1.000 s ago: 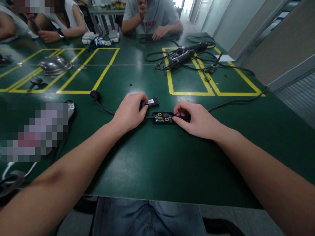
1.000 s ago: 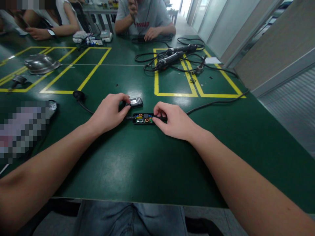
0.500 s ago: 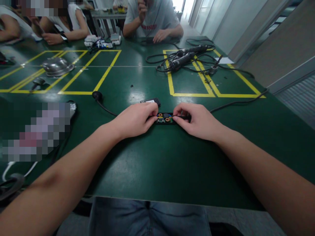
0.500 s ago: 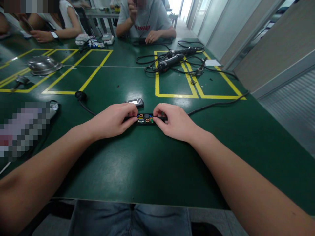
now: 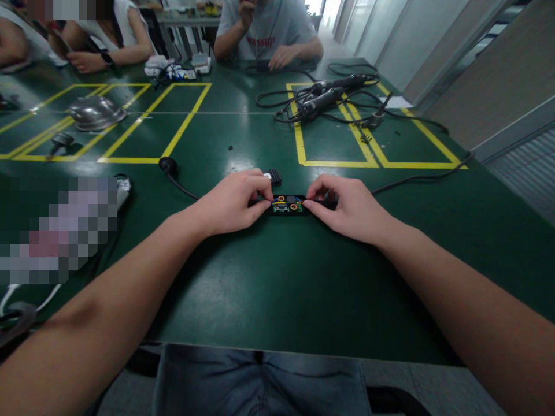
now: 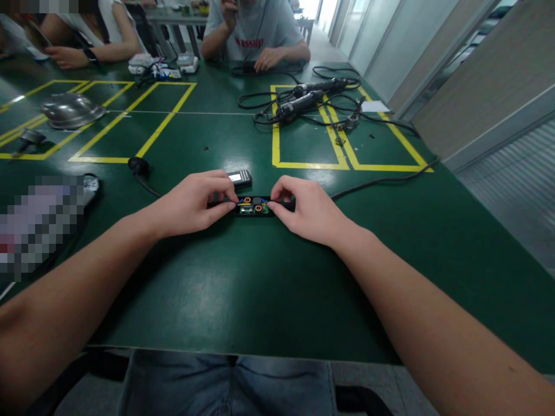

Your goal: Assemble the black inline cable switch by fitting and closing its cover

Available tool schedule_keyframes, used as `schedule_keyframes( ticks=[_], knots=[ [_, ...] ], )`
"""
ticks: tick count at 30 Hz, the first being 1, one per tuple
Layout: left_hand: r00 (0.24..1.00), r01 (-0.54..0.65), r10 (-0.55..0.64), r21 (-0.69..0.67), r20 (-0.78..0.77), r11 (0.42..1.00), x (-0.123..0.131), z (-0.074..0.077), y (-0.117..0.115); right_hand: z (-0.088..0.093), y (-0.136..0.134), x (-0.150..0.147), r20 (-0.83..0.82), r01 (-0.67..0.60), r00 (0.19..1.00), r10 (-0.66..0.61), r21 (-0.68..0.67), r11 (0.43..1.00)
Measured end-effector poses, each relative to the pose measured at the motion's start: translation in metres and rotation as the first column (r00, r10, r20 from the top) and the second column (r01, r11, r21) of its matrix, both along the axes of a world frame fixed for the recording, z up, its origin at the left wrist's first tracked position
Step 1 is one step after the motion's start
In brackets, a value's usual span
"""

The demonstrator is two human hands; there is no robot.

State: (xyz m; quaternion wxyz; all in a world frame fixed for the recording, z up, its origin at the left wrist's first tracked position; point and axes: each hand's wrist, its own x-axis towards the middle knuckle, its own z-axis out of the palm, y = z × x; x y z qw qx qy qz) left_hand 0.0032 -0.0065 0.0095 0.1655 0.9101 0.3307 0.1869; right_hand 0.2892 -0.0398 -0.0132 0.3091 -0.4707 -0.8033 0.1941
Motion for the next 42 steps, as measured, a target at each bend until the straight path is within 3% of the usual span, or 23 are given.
schedule_keyframes(
  ticks=[17,26,35,38,42],
  knots=[
    [0.999,-0.026,0.028,0.055,-0.032,0.998,0.001,0.0,-0.001,0.0,0.011,0.013,-0.107,-0.075,0.992,0.062,-0.125,0.989],
    [0.988,-0.129,0.109,0.189,0.112,0.973,0.003,-0.011,0.007,-0.001,0.009,0.011,-0.084,-0.071,0.995,0.062,-0.11,0.991],
    [0.973,-0.231,0.229,0.029,0.037,0.973,0.001,-0.017,0.017,0.0,0.006,0.007,-0.045,-0.027,0.999,0.024,-0.087,0.996],
    [0.966,-0.256,0.255,0.032,0.029,0.966,0.001,-0.017,0.015,-0.003,0.005,0.005,-0.079,-0.027,0.997,0.02,-0.096,0.995],
    [0.976,-0.205,0.191,0.138,0.107,0.969,0.005,-0.015,0.007,-0.012,0.005,0.004,-0.164,0.002,0.986,-0.022,-0.121,0.993]
  ],
)
